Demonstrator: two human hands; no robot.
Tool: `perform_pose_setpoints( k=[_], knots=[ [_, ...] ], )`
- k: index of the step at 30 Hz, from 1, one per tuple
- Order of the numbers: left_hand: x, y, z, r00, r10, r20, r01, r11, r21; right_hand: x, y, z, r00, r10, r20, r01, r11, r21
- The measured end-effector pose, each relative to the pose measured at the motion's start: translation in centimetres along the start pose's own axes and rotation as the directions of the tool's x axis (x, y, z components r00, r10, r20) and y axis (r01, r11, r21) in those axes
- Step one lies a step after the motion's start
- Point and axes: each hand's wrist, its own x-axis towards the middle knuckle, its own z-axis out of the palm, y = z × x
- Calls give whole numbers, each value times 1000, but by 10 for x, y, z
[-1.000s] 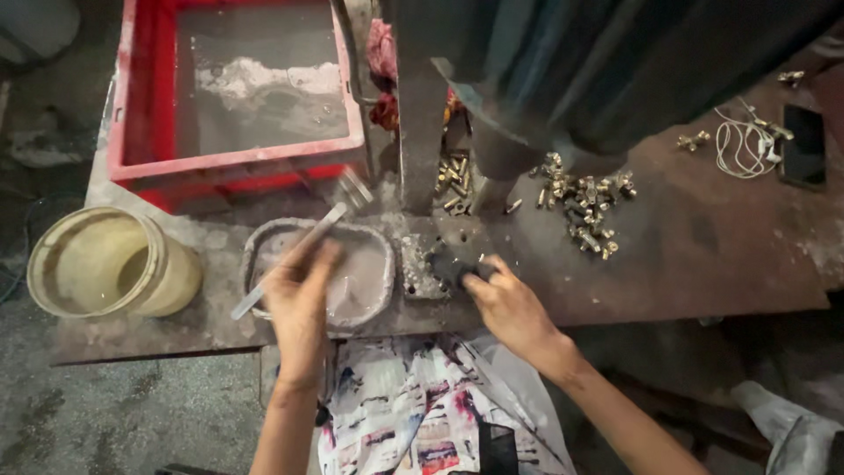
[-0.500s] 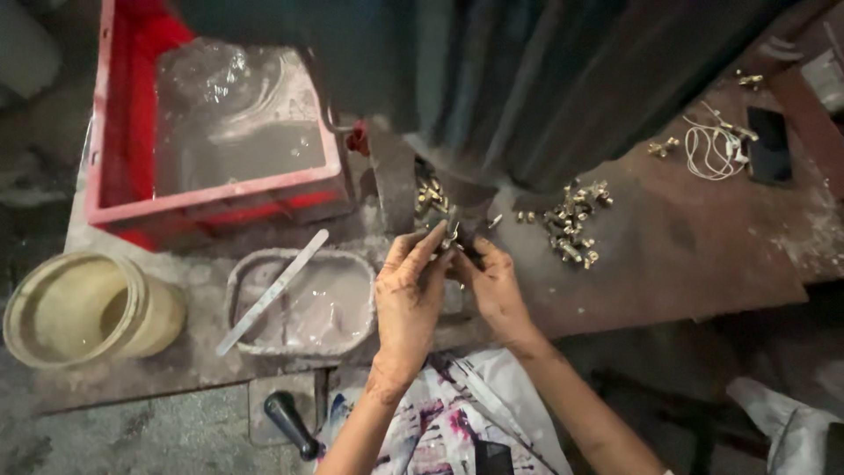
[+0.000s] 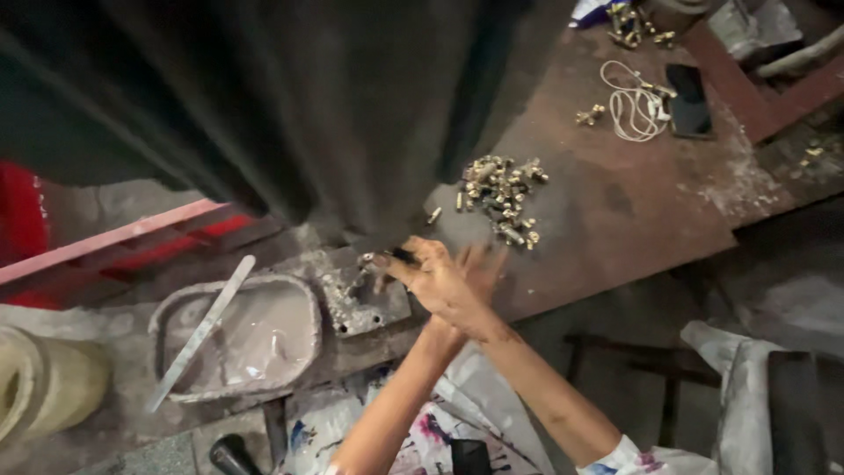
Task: The person operates a drill press to process small brass-colored metal parts. They pick up individual parts from a pile on the table, position them under the drill bit, and activate the machine to drill or deburr them. The processed parts are then dropped back onto the table, accumulating in a growing pile. The person repeats this cycle continuously throughout the video.
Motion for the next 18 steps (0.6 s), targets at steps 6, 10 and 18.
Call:
perform_pose_setpoints(
  k=[6, 10, 18],
  knots=[
    [57, -4, 18, 898, -76, 434, 66, 997, 38, 2, 2, 2, 998, -59, 37, 45, 952, 303],
    [-30, 4, -67, 744, -341, 575, 640, 116, -759, 15, -10, -15, 990, 34, 139, -26, 998, -61],
    [-51, 26, -218, 841, -505, 195, 473, 511, -718, 53, -32, -58, 797, 43, 602, -79, 996, 35]
  ],
)
